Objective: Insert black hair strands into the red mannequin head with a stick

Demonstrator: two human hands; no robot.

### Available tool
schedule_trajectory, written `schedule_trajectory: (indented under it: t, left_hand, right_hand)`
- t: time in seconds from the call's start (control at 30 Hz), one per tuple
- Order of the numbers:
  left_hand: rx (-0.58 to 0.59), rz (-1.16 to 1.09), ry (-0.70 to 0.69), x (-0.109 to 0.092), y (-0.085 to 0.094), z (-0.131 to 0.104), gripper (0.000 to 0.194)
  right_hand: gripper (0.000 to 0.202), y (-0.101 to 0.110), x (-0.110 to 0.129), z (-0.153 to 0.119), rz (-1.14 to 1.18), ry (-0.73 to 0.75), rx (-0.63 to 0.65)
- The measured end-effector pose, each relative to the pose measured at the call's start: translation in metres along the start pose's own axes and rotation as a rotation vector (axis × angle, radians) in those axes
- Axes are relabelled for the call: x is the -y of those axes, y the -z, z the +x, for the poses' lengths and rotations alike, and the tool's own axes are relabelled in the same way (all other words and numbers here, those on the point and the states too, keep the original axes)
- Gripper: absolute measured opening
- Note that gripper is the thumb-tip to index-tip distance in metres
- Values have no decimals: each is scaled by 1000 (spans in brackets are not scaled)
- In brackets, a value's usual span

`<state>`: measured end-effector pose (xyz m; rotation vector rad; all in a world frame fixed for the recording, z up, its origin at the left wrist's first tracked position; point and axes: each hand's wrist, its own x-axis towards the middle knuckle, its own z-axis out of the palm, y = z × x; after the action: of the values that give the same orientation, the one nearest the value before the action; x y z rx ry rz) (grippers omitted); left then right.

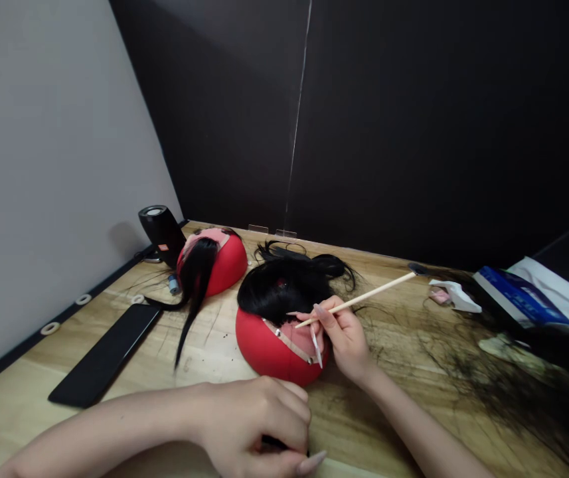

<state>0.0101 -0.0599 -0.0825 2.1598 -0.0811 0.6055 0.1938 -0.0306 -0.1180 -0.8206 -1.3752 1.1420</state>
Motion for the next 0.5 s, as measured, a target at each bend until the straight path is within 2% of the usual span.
schedule_trajectory:
  t: [0.17,0.5]
  left_hand:
    - [27,8,0,0,1,0,34]
    - [50,50,-28,-2,-1,-1,31]
  right_hand:
    - [35,-3,1,1,-5,4,-19]
    - [29,5,6,-1,-59,136,130]
